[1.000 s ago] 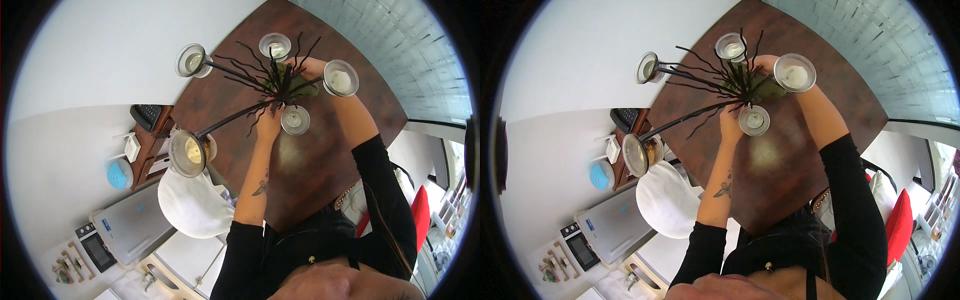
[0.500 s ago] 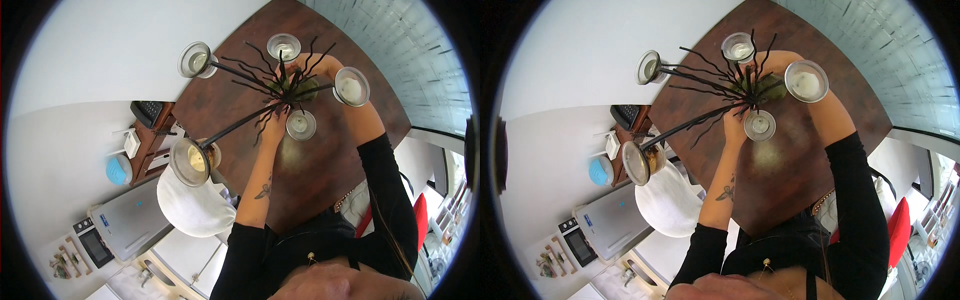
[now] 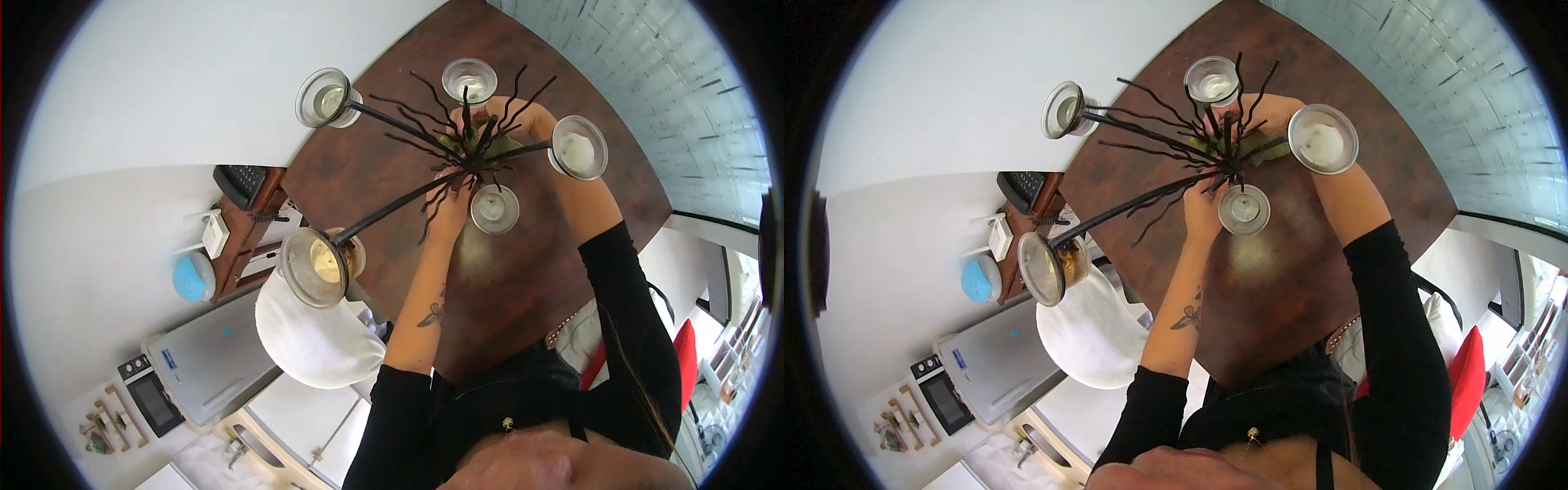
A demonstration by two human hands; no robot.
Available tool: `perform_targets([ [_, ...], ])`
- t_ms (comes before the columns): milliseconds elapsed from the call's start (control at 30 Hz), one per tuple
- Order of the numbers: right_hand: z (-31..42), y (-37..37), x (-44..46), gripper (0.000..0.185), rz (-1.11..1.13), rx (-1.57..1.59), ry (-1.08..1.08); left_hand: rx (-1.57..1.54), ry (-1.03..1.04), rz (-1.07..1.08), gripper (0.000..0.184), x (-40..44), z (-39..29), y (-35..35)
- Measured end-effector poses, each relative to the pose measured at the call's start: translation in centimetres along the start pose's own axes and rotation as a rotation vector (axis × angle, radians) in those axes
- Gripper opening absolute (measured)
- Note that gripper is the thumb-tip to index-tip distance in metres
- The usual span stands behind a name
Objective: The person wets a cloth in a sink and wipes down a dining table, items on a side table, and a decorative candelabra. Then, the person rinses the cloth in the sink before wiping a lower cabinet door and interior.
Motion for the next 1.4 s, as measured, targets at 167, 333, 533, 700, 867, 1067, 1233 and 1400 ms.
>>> perform_targets([
  [167, 0.2, 0.4, 0.0, 0.033, 0.013, -0.065, -0.008, -0.020, -0.084, 0.018, 0.028, -0.5, 0.5, 0.2],
  [333, 0.6, 1.1, -0.2, 0.030, 0.030, -0.186, 0.013, 0.130, -0.096, -0.041, 0.026, -0.7, -0.7, -0.4],
  [533, 0.0, -4.5, -6.5, 0.019, -0.235, -0.316, -0.224, 0.028, -0.094, -0.015, 0.028, -0.6, -1.3, -0.8],
  [700, -7.4, -7.4, -18.7, 0.040, -0.808, -1.007, 0.015, -0.118, -0.158, -0.220, 0.026, -5.9, 0.8, -5.9],
  [867, -4.6, 6.1, -19.0, 0.043, -0.888, -1.371, 0.255, -0.006, -0.365, -0.227, 0.036, -18.1, 6.1, -14.1],
  [1067, -6.9, 32.1, -19.6, 0.050, 0.026, -1.111, 0.030, 0.000, -0.565, -0.359, 0.035, -33.1, 7.5, -18.6],
  [1233, -7.5, 26.0, -12.1, 0.047, -0.538, -1.055, 0.155, -0.061, -0.690, -0.443, 0.037, -38.9, 6.9, -19.4],
  [1400, -5.2, 18.5, -0.7, 0.046, -0.998, -1.075, 0.106, -0.057, -0.754, -0.531, 0.037, -41.9, 5.7, -21.2],
])
Point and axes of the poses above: each hand's wrist, its own x-axis towards the middle knuckle, its own y-axis out of the palm, z = x × y, the point moved 8 cm from there along x, towards the middle knuckle, and after that the axes turned 1 degree about -x, right-handed, at the moved point
